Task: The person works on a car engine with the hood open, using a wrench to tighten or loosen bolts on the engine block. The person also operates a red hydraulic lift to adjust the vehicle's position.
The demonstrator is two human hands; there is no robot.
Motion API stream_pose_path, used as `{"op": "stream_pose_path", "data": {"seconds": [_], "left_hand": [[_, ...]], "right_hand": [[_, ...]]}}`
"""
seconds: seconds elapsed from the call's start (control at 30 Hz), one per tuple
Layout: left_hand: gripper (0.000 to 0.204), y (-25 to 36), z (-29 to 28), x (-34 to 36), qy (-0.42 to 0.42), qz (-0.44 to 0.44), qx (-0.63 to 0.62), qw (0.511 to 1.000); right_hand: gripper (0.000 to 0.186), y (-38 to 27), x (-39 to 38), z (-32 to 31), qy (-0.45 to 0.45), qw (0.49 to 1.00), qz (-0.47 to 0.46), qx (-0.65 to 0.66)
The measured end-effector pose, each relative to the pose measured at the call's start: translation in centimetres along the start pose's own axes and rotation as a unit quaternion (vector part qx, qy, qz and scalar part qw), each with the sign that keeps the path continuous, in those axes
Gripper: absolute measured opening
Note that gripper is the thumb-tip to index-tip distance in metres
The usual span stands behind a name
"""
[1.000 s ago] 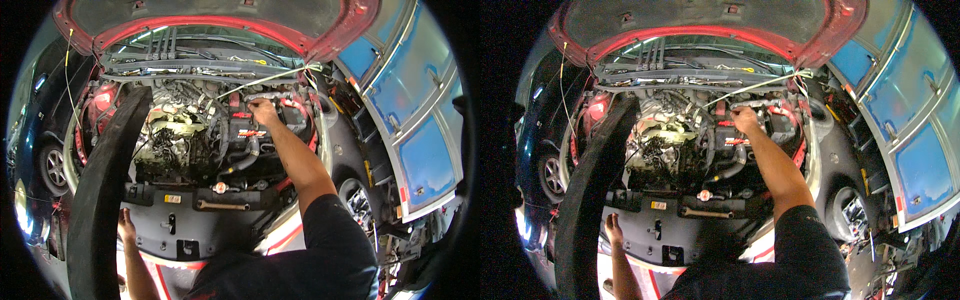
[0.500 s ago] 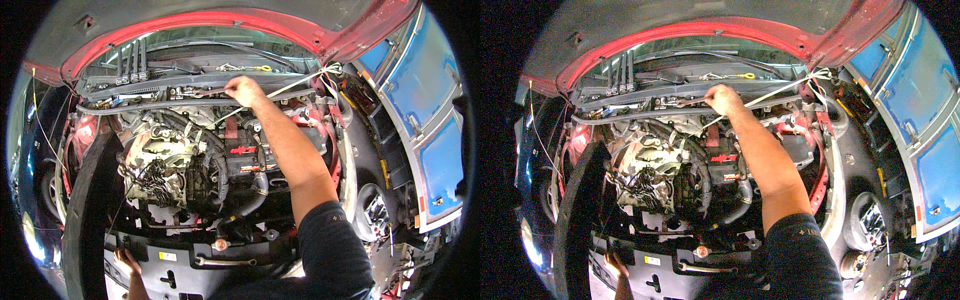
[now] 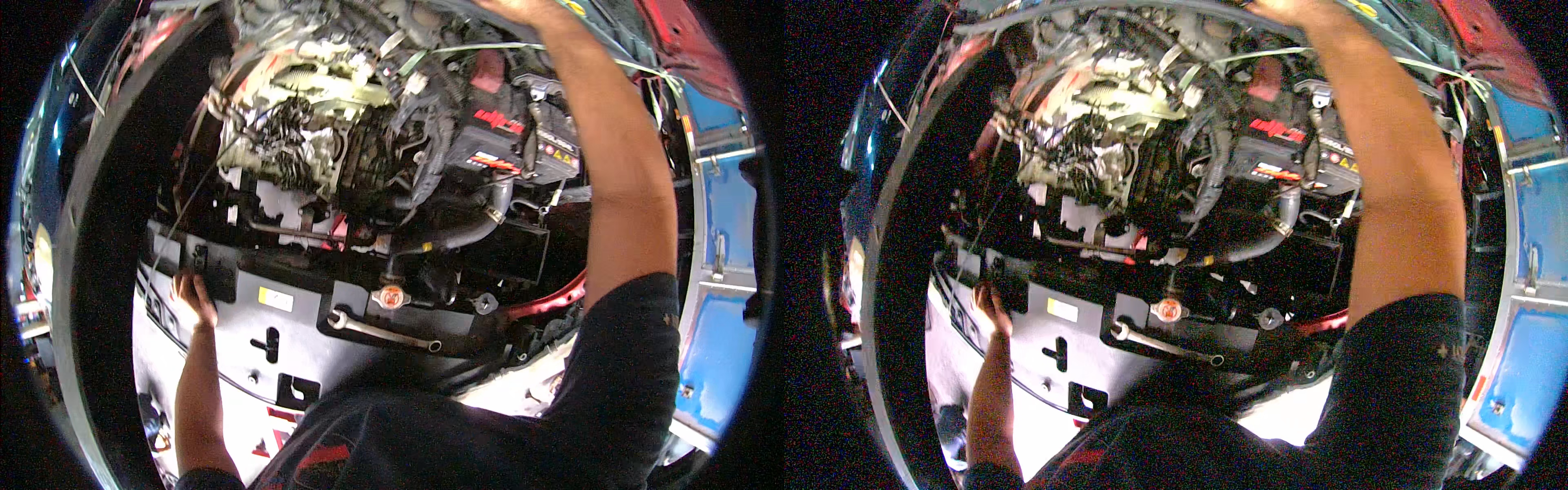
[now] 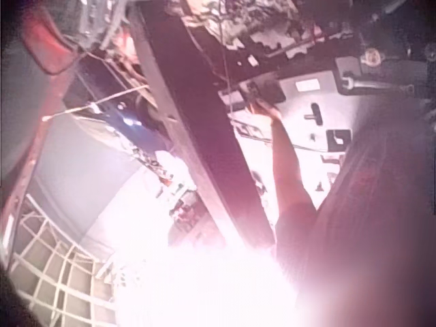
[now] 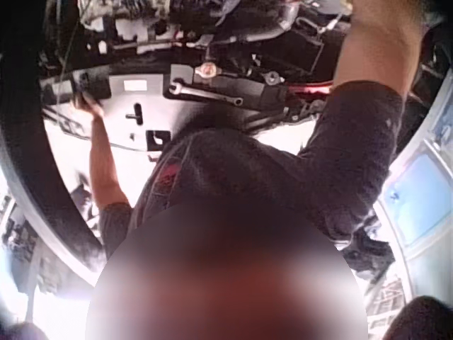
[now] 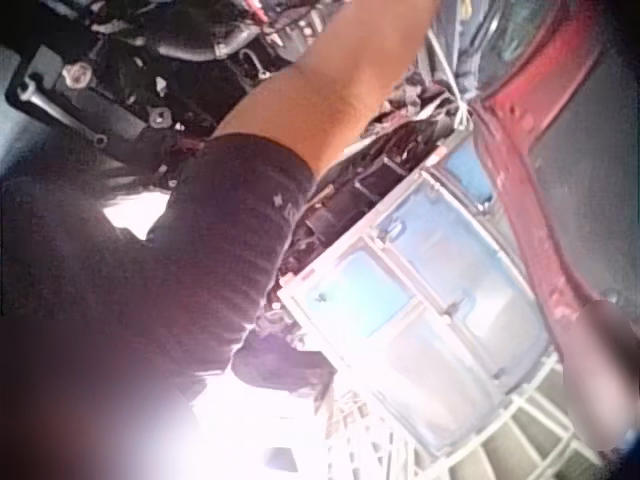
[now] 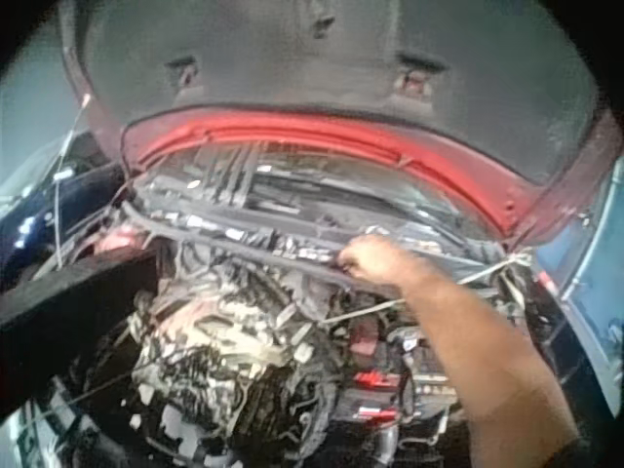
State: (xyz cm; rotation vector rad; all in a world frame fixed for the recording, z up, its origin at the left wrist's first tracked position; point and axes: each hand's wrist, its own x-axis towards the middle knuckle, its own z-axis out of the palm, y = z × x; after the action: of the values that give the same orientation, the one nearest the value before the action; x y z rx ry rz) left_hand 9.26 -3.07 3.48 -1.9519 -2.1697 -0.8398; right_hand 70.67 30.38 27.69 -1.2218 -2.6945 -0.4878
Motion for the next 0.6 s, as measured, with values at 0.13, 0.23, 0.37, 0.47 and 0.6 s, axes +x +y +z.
{"op": "stream_pose_path", "data": {"seconds": [0.13,0.23,0.37,0.47,0.6], "left_hand": [[0.025,-0.7,-0.2,-0.6,-0.006,-0.004,0.052,0.999],[0.025,-0.9,-0.6,-0.5,-0.022,-0.002,0.059,0.998],[0.027,-1.7,-0.6,-0.6,-0.03,-0.007,0.071,0.997],[0.027,-2.2,-0.5,-0.8,0.002,0.022,0.087,0.996],[0.026,-2.2,-1.1,-1.2,-0.011,0.022,0.086,0.996]], "right_hand": [[0.018,-1.9,0.3,-0.8,-0.081,0.991,0.108,0.003],[0.016,-2.3,-1.0,-1.2,-0.034,0.971,0.213,0.1],[0.018,-1.9,-2.5,0.0,0.02,0.789,0.352,0.503],[0.021,-2.0,-4.4,1.5,0.227,0.651,0.398,0.605],[0.02,-3.8,-6.3,1.4,0.403,0.42,0.362,0.729]]}}
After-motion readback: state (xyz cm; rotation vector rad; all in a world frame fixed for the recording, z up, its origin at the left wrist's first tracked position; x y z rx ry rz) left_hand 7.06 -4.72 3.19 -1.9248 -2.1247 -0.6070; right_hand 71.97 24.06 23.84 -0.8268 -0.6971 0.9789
